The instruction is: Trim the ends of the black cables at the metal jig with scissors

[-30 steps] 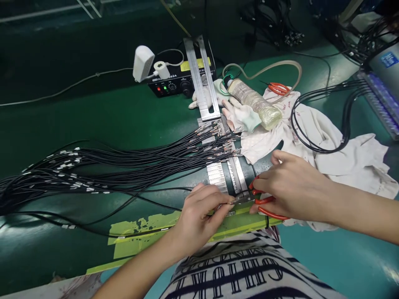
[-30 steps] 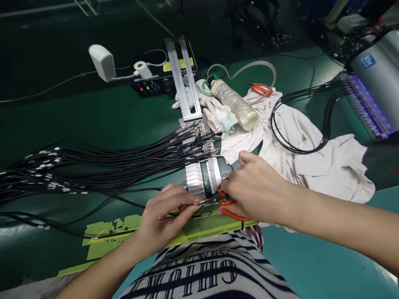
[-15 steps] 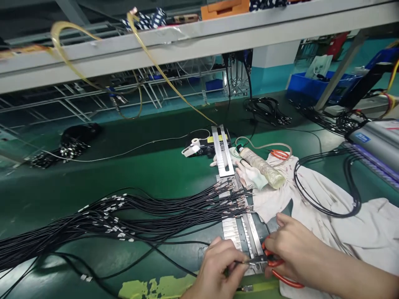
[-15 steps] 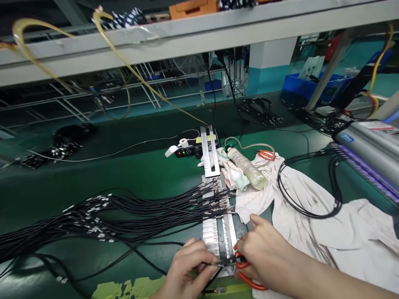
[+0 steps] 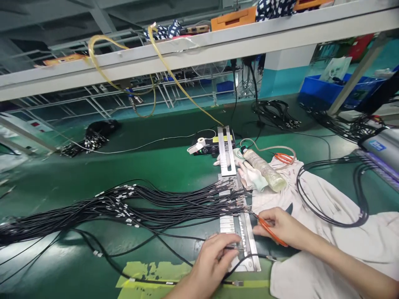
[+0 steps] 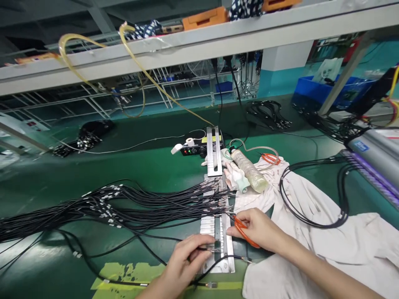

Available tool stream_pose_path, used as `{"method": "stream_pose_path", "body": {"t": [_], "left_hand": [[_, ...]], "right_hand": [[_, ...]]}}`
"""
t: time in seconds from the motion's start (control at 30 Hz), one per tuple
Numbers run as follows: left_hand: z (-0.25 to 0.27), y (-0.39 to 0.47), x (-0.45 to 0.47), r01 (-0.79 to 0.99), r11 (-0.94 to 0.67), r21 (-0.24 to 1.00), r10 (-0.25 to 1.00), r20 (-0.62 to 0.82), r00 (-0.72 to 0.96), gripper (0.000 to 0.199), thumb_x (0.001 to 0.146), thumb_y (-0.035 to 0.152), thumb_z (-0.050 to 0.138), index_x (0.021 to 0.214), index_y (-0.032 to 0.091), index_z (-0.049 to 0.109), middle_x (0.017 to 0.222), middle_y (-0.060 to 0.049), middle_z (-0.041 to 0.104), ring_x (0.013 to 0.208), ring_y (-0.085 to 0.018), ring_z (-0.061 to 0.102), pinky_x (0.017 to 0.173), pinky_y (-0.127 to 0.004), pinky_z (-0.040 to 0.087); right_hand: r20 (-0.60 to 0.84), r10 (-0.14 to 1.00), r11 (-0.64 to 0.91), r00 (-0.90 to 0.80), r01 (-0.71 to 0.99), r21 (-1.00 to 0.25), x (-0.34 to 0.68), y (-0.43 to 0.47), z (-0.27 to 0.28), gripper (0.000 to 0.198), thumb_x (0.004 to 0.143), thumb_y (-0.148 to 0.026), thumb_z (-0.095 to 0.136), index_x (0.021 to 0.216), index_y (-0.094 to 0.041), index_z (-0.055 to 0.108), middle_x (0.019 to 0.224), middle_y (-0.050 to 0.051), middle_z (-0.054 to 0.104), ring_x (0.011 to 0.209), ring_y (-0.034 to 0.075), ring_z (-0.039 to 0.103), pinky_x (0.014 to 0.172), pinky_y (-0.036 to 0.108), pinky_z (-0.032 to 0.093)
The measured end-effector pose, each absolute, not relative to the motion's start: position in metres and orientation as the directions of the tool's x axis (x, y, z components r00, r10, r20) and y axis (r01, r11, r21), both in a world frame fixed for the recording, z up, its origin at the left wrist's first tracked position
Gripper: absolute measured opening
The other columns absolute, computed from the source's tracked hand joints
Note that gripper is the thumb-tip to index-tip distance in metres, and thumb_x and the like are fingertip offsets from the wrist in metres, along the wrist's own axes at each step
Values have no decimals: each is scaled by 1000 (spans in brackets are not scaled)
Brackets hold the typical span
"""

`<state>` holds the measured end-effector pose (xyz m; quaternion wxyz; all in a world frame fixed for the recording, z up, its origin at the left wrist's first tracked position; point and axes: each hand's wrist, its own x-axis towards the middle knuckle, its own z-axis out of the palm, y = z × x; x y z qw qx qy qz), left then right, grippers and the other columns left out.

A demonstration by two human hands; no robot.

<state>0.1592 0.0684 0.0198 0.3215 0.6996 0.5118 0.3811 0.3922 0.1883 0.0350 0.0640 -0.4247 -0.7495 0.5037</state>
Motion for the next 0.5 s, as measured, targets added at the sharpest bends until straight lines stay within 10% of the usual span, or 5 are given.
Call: {"method": "stream_pose_path", "body": {"t": [0.5], "left_hand": [[-11, 77, 169, 635, -314, 706, 935, 345, 79, 17, 97, 22, 55, 108, 22, 68, 92, -6, 75, 83, -15, 72, 78, -19, 56]], "right_hand": [[-105, 814, 399, -571, 682, -613, 390, 193, 9, 46, 82, -49, 69, 57, -19, 45, 56, -3, 58, 61, 14, 50, 66, 24, 33]]}}
